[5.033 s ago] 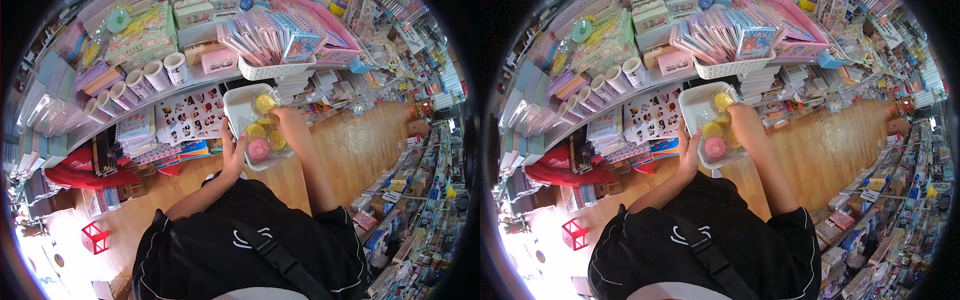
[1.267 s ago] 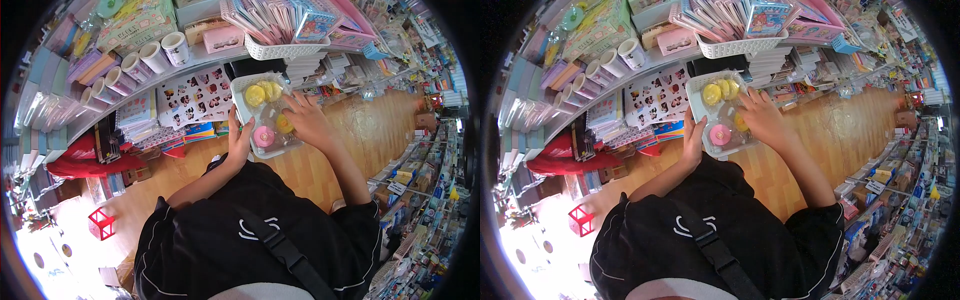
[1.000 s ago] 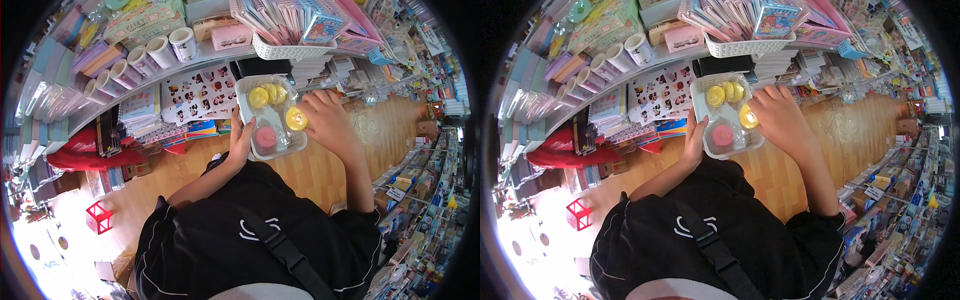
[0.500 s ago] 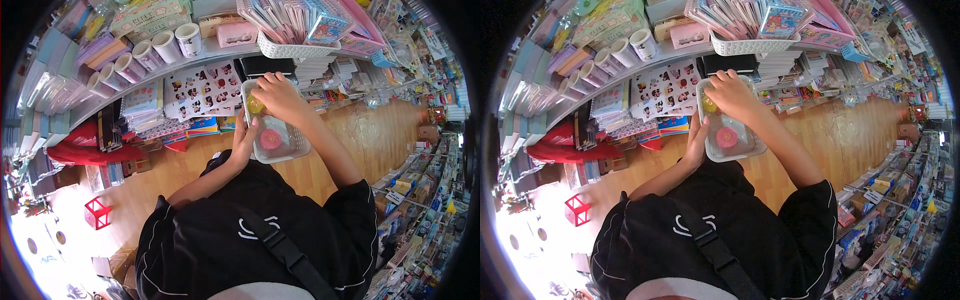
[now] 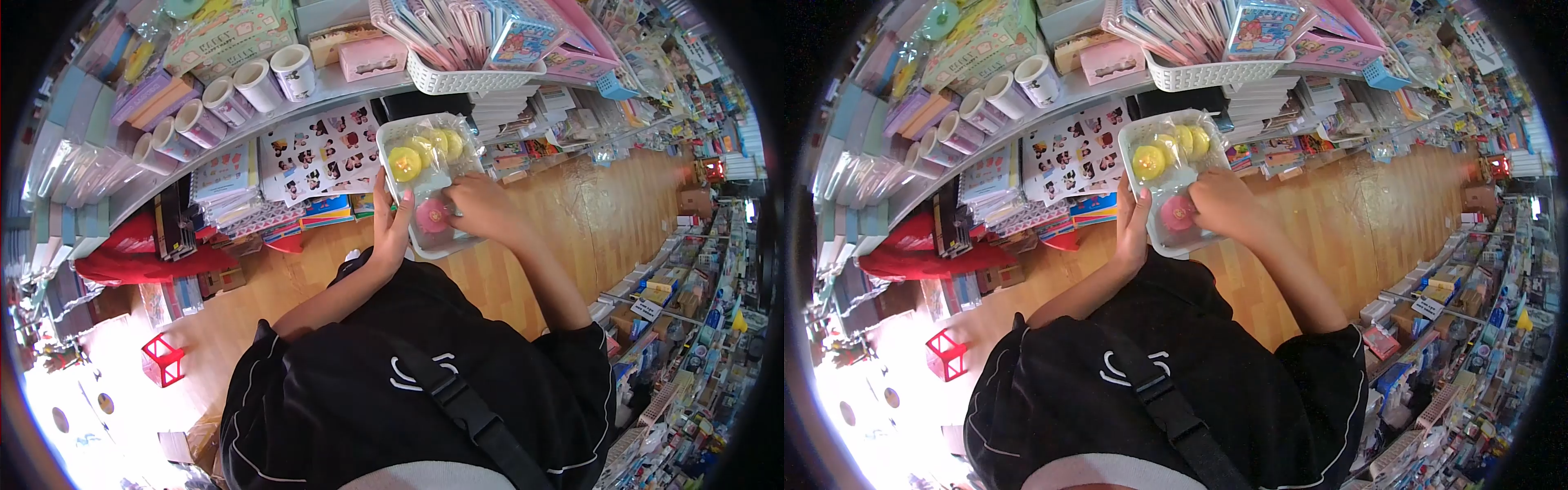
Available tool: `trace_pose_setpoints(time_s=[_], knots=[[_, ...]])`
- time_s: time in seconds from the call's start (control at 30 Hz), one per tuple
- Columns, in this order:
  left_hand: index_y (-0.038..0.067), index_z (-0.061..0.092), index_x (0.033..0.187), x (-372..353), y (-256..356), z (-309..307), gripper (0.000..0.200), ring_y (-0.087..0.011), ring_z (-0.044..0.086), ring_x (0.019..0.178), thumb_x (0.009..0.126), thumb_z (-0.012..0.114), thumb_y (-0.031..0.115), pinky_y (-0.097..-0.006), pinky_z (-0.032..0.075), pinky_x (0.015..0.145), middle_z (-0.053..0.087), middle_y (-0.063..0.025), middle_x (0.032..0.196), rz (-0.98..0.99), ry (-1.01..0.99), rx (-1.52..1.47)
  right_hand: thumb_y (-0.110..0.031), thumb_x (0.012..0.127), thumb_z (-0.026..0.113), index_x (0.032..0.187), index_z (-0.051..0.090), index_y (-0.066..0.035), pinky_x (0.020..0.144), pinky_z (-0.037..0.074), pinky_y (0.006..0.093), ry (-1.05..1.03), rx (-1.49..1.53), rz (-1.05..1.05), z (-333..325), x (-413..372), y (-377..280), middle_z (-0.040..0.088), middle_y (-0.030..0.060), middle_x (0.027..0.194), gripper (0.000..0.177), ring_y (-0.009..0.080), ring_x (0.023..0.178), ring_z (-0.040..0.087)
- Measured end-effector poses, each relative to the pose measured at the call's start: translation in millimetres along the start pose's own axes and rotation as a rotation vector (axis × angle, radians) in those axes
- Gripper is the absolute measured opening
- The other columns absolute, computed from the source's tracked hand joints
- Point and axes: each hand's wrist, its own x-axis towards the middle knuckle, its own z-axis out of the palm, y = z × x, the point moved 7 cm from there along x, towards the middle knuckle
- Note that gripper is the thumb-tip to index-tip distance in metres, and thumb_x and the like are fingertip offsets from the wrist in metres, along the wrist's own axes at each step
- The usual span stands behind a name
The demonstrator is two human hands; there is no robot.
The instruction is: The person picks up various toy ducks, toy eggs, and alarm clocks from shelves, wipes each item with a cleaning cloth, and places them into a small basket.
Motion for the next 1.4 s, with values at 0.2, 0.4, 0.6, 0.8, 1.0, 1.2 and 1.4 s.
trace_pose_setpoints(time_s=[0.2, 0.4, 0.6, 0.8, 1.0, 1.2, 1.4], knots=[[0.004, 0.008, 0.133, 1, -4, 0, 0.059, -0.0185, 0.035, 0.113, 0.089, 0.043, 0.019, -0.0299, 0.030, 0.092, 0.032, -0.0153, 0.126, 0.027, -0.010, -0.007, -0.019, 0.066, 0.062, 0.082, 0.062, 0.000, 0.076, 0.041, 0.0385, 0.083, 0.123, 0.168, 15, -2, 18, 0.060, 0.0148, 0.082, 0.025, 0.0297, 0.084, 0.055], [0.003, 0.009, 0.133, 0, 0, 2, 0.059, -0.0194, 0.036, 0.112, 0.088, 0.044, 0.019, -0.0302, 0.030, 0.093, 0.034, -0.0154, 0.125, 0.025, -0.018, -0.014, -0.024, 0.071, 0.060, 0.079, 0.063, -0.002, 0.068, 0.044, 0.0382, 0.291, 0.303, 0.255, -26, -9, 1, 0.061, 0.0147, 0.075, 0.024, 0.0293, 0.074, 0.057], [0.004, 0.006, 0.133, -5, 8, 10, 0.060, -0.0203, 0.033, 0.115, 0.088, 0.044, 0.018, -0.0309, 0.029, 0.094, 0.031, -0.0149, 0.126, 0.065, -0.087, -0.016, -0.032, 0.070, 0.062, 0.062, 0.062, -0.003, 0.053, 0.045, 0.0373, 0.377, 0.247, 0.313, -14, 16, 4, 0.056, 0.0137, 0.055, 0.030, 0.0294, 0.054, 0.057], [0.004, 0.005, 0.133, -4, 9, 8, 0.061, -0.0205, 0.034, 0.115, 0.088, 0.044, 0.016, -0.0318, 0.029, 0.094, 0.028, -0.0152, 0.128, 0.081, -0.082, 0.002, -0.035, 0.070, 0.063, 0.056, 0.060, -0.004, 0.047, 0.042, 0.0371, 0.412, 0.203, 0.324, -17, 25, 1, 0.055, 0.0126, 0.053, 0.034, 0.0287, 0.048, 0.054], [0.004, 0.007, 0.133, -4, 7, 5, 0.059, -0.0201, 0.035, 0.114, 0.088, 0.043, 0.018, -0.0318, 0.030, 0.093, 0.030, -0.0157, 0.127, 0.037, -0.051, -0.055, -0.030, 0.070, 0.064, 0.065, 0.063, -0.004, 0.051, 0.043, 0.0332, 0.388, 0.265, 0.299, -28, 7, 4, 0.058, 0.0110, 0.058, 0.027, 0.0247, 0.052, 0.056], [0.004, 0.008, 0.133, -2, 5, -1, 0.059, -0.0200, 0.036, 0.113, 0.088, 0.044, 0.018, -0.0323, 0.032, 0.092, 0.033, -0.0156, 0.125, 0.047, 0.000, 0.005, -0.023, 0.070, 0.065, 0.077, 0.063, -0.005, 0.053, 0.043, 0.0317, 0.684, 0.292, 0.470, -67, -32, 49, 0.060, 0.0105, 0.067, 0.019, 0.0230, 0.057, 0.057], [0.004, 0.008, 0.133, -5, 5, 8, 0.058, -0.0197, 0.037, 0.112, 0.088, 0.044, 0.017, -0.0315, 0.032, 0.092, 0.033, -0.0153, 0.125, 0.048, -0.058, 0.016, -0.022, 0.070, 0.061, 0.070, 0.060, -0.004, 0.060, 0.045, 0.0381, 0.653, 0.101, 0.422, -45, -7, 33, 0.060, 0.0118, 0.071, 0.018, 0.0293, 0.067, 0.057]])
